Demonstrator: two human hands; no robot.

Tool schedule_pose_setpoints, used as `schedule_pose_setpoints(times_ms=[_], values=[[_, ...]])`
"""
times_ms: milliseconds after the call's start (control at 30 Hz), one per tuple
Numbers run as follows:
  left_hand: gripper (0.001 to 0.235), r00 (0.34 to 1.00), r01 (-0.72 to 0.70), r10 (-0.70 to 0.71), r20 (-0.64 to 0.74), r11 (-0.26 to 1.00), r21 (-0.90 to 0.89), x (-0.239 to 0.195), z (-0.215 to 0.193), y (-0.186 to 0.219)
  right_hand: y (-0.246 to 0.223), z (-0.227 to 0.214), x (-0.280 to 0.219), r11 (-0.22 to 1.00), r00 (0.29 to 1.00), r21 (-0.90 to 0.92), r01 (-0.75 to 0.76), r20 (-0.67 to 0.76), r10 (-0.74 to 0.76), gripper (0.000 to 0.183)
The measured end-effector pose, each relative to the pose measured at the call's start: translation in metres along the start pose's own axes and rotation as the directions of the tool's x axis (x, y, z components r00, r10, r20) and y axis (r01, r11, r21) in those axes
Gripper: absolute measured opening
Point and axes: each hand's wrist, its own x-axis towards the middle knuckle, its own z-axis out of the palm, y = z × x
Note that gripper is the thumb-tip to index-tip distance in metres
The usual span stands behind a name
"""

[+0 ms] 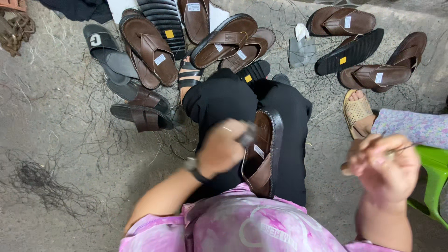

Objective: The person sits and sews a brown sandal using a needle and thread. They repeatedly pass the needle through the sandal's sole and strap, pulling the thread tight to secure the stitching. Several other sandals are visible on the floor nearby.

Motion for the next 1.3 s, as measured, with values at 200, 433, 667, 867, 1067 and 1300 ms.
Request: schedule_pose_setpoints(times_ms=[200, 433, 667, 867, 1067, 1300], values=[[0.022, 0.813, -0.072, 0.310, -0.493, 0.894, 0.443, 0.015, -0.114, 0.069, -0.001, -0.008, 0.012, 0.240, 0.888, -0.905, 0.350, 0.240, -0.392, 0.020], [0.023, 0.809, -0.492, 0.587, 0.022, 0.658, 0.570, -0.003, 0.006, 0.025, 0.071, 0.034, 0.002, 0.336, 0.928, -0.877, 0.344, 0.373, 0.022, 0.038], [0.019, 0.975, 0.009, 0.125, 0.183, 0.801, -0.598, 0.035, -0.035, 0.069, 0.071, 0.039, 0.034, 0.235, 0.764, -0.734, 0.637, 0.642, -0.066, 0.040], [0.017, 0.963, -0.145, 0.177, -0.203, 0.976, 0.162, 0.026, -0.083, 0.069, 0.075, 0.035, 0.047, 0.364, 0.774, -0.715, 0.597, 0.632, -0.028, 0.031], [0.026, 0.867, -0.465, 0.487, 0.107, 0.712, 0.526, 0.001, 0.003, 0.017, 0.036, 0.050, 0.066, 0.282, 0.728, -0.733, 0.619, 0.671, 0.144, 0.033], [0.020, 0.885, -0.154, 0.407, 0.227, 0.715, -0.682, 0.013, -0.006, 0.020, 0.044, 0.035, 0.051, 0.203, 0.722, -0.734, 0.648, 0.677, 0.144, 0.038]])
